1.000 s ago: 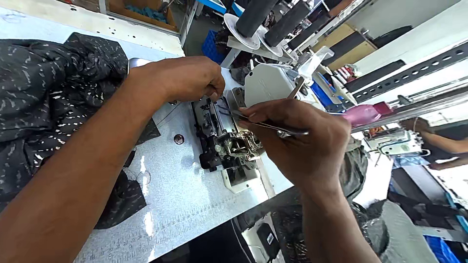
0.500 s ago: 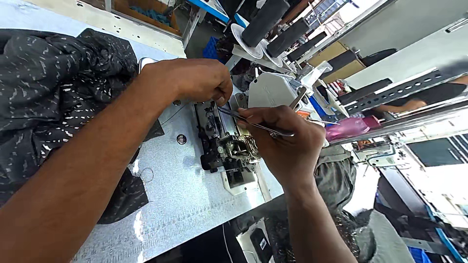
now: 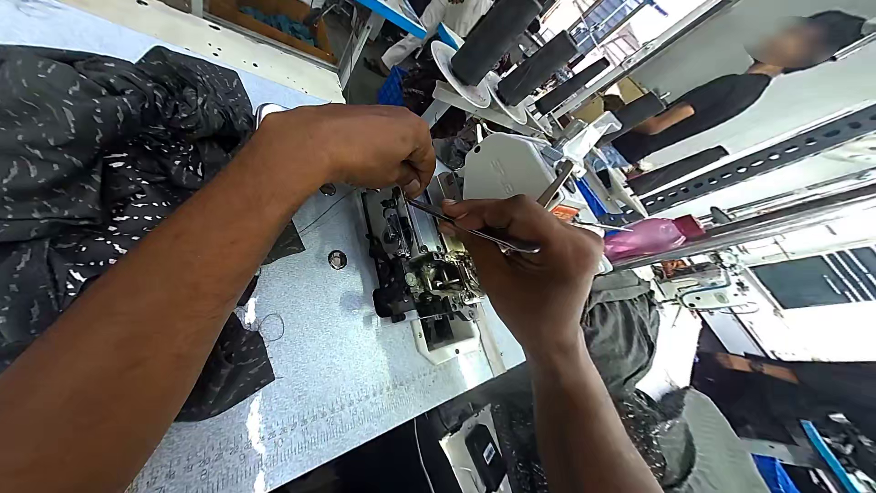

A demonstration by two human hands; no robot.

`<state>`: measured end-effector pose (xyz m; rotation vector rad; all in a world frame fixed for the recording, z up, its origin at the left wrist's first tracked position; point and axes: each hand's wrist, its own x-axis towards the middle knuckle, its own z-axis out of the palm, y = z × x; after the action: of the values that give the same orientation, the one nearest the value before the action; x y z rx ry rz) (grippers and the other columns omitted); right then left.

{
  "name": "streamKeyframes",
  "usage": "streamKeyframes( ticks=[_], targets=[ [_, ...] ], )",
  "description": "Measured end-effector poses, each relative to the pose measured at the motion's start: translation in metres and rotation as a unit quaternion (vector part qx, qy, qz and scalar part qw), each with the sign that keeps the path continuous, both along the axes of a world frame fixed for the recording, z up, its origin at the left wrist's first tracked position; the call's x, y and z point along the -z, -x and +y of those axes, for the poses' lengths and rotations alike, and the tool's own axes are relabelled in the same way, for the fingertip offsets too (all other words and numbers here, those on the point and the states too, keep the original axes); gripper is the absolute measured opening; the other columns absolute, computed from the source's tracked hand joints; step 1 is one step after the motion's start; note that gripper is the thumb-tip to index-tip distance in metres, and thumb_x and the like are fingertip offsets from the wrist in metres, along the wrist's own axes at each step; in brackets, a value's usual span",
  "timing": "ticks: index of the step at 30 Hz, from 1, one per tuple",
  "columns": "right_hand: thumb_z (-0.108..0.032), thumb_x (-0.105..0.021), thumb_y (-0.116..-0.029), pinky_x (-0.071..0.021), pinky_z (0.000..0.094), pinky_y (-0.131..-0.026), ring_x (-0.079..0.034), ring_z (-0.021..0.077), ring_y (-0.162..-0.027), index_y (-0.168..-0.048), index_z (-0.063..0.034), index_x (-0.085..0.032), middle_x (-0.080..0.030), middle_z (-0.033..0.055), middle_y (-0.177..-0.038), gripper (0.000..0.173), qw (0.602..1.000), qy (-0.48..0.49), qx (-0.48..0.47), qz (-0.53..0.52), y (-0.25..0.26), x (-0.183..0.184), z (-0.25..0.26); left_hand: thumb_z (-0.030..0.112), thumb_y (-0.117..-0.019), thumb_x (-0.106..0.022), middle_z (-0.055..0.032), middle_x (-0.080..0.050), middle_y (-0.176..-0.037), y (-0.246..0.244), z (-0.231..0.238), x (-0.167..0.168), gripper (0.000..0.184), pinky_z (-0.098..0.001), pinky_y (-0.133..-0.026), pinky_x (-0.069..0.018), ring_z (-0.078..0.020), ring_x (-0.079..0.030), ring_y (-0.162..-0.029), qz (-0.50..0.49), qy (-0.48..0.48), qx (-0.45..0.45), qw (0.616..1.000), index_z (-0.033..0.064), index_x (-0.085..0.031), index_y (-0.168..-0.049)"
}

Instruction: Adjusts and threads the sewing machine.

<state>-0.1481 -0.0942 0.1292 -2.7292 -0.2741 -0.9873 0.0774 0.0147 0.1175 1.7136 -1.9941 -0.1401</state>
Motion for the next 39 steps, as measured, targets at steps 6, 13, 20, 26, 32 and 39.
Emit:
streamKeyframes(
  ticks=[6, 13, 20, 26, 32, 39],
  targets=[
    [0.001, -0.074, -0.0897, -0.0636, 0.0253, -0.079, -0.076, 0.0111, -0.089, -0.091, -0.0021, -0.071, -0.078, 0.0073, -0.098, 0.005, 1.000, 0.002, 0.010, -0.013, -0.001, 0.003, 0.002, 0.020, -0.1008, -0.064, -0.0010, -0.066, -0.095, -0.003, 0.000, 0.001, 0.014, -0.0339, -0.081, -0.0534, -0.0125, -0.063, -0.089, -0.003, 0.008, 0.012, 1.000, 0.0164, -0.076, -0.098],
    [0.002, -0.070, -0.0908, -0.0608, 0.0242, -0.075, -0.075, 0.0128, -0.088, -0.095, -0.0027, -0.073, -0.077, 0.0095, -0.096, 0.007, 0.997, 0.068, 0.029, -0.027, -0.005, 0.019, 0.008, 0.011, -0.1023, -0.057, -0.0115, -0.069, -0.119, -0.014, 0.006, -0.001, 0.024, -0.0444, -0.095, -0.0553, -0.0242, -0.068, -0.105, 0.001, 0.060, -0.053, 0.997, 0.0097, -0.070, -0.123],
    [0.003, -0.064, -0.0934, -0.0599, 0.0313, -0.067, -0.075, 0.0202, -0.084, -0.092, -0.0040, -0.071, -0.077, 0.0117, -0.096, 0.010, 0.992, 0.111, 0.065, -0.015, -0.011, 0.025, 0.010, 0.025, -0.0986, -0.062, 0.0030, -0.069, -0.090, -0.017, 0.033, -0.025, 0.013, -0.0306, -0.071, -0.0562, -0.0072, -0.065, -0.077, 0.041, 0.083, -0.106, 0.990, 0.0164, -0.069, -0.105],
    [0.006, -0.059, -0.0950, -0.0605, 0.0343, -0.070, -0.076, 0.0233, -0.091, -0.097, -0.0043, -0.070, -0.077, 0.0125, -0.101, 0.015, 0.987, 0.151, 0.057, 0.001, -0.013, 0.029, 0.008, 0.018, -0.1024, -0.062, -0.0020, -0.073, -0.080, 0.002, 0.036, -0.032, 0.015, -0.0286, -0.062, -0.0621, -0.0112, -0.071, -0.067, 0.163, -0.124, -0.087, 0.975, 0.0104, -0.074, -0.097],
    [0.005, -0.058, -0.0950, -0.0618, 0.0340, -0.074, -0.076, 0.0253, -0.097, -0.092, -0.0042, -0.068, -0.077, 0.0138, -0.099, 0.014, 0.983, 0.178, 0.035, 0.009, -0.012, 0.030, 0.006, 0.018, -0.1046, -0.059, -0.0033, -0.076, -0.087, 0.010, 0.048, -0.036, 0.017, -0.0314, -0.064, -0.0635, -0.0137, -0.073, -0.069, 0.174, -0.142, -0.160, 0.961, 0.0099, -0.074, -0.101],
    [0.002, -0.055, -0.0989, -0.0627, 0.0350, -0.078, -0.076, 0.0273, -0.100, -0.092, -0.0045, -0.068, -0.077, 0.0146, -0.099, 0.016, 0.977, 0.210, 0.022, 0.004, -0.013, 0.033, 0.002, 0.023, -0.1065, -0.055, -0.0022, -0.075, -0.090, 0.061, 0.065, 0.014, 0.021, -0.0375, -0.064, -0.0650, -0.0154, -0.074, -0.072, 0.244, -0.104, -0.205, 0.942, 0.0124, -0.073, -0.106]
  ],
)
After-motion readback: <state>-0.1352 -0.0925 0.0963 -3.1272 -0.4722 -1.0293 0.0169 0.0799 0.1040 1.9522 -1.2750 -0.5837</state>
